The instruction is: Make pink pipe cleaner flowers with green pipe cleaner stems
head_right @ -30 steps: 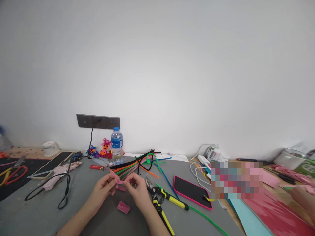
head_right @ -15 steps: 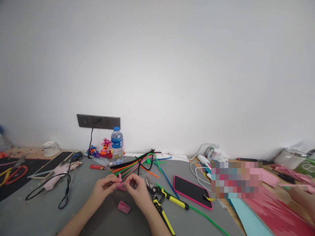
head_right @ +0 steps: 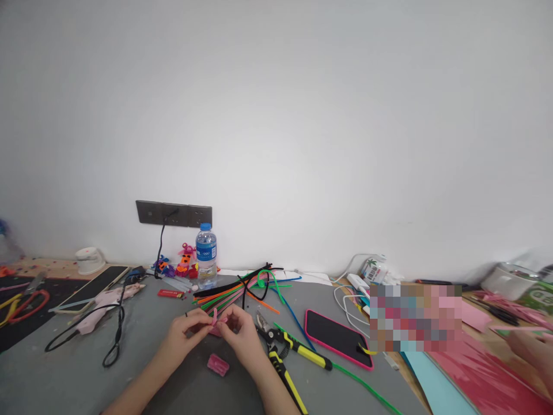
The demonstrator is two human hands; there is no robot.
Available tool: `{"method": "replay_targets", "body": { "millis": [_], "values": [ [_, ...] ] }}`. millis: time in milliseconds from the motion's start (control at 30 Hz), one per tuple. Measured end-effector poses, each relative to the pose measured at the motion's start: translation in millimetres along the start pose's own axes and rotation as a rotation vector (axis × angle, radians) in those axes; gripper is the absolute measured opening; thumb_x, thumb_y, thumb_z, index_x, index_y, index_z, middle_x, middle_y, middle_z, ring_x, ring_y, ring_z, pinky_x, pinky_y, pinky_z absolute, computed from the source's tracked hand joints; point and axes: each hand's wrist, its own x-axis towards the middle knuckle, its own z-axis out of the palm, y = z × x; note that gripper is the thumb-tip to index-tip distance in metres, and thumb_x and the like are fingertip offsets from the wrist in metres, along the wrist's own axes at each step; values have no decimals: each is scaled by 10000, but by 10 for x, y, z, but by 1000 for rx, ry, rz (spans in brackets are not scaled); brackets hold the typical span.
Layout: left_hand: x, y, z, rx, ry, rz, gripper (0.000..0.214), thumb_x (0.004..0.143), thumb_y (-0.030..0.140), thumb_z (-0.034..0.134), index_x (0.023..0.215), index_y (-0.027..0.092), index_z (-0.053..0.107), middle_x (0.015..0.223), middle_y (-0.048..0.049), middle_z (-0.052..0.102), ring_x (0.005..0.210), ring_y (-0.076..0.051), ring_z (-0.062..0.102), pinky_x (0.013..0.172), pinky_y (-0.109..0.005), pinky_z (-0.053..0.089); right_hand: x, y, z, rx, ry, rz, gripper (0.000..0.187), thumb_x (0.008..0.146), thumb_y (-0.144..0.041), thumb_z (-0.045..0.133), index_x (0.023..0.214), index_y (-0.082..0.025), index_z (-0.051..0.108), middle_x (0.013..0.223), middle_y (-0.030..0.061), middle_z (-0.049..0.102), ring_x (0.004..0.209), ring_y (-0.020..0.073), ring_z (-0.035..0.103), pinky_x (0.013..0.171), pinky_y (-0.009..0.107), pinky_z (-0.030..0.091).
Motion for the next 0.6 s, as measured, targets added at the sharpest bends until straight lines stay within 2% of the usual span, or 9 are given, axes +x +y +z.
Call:
{"method": "replay_targets", "body": {
  "millis": [167, 267, 433, 600],
  "values": [
    [-3, -33, 17, -129, 21, -139, 124, 756, 291, 685, 754, 172, 720, 699, -35, 688, 649, -181, 626, 594, -233, 497, 0, -44, 12, 96, -14, 41, 350, 749, -513, 697, 733, -210, 523, 642, -31, 549, 589, 135, 527, 615, 266, 432],
    [-4, -44, 22, -197, 20, -172, 141, 753, 306, 694, 766, 166, 709, 710, -36, 687, 675, -192, 636, 621, -247, 517, -1, -61, 10, 126, -14, 68, 351, 736, -496, 719, 707, -206, 523, 625, -26, 586, 581, 139, 555, 632, 276, 446],
    [-3, -18, 10, -107, 24, -66, 110, 762, 275, 686, 772, 177, 736, 746, -52, 685, 698, -193, 644, 604, -236, 523, -1, -60, 1, 156, -8, 92, 340, 721, -460, 743, 677, -191, 539, 612, -14, 623, 581, 138, 571, 642, 271, 448],
    [3, 1, 2, -50, 28, 49, 147, 769, 269, 684, 863, 211, 780, 767, -58, 689, 643, -168, 633, 561, -228, 517, 8, -36, -5, 183, 12, 110, 356, 689, -463, 760, 651, -200, 525, 582, -24, 609, 553, 133, 556, 624, 271, 448]
  ]
}}
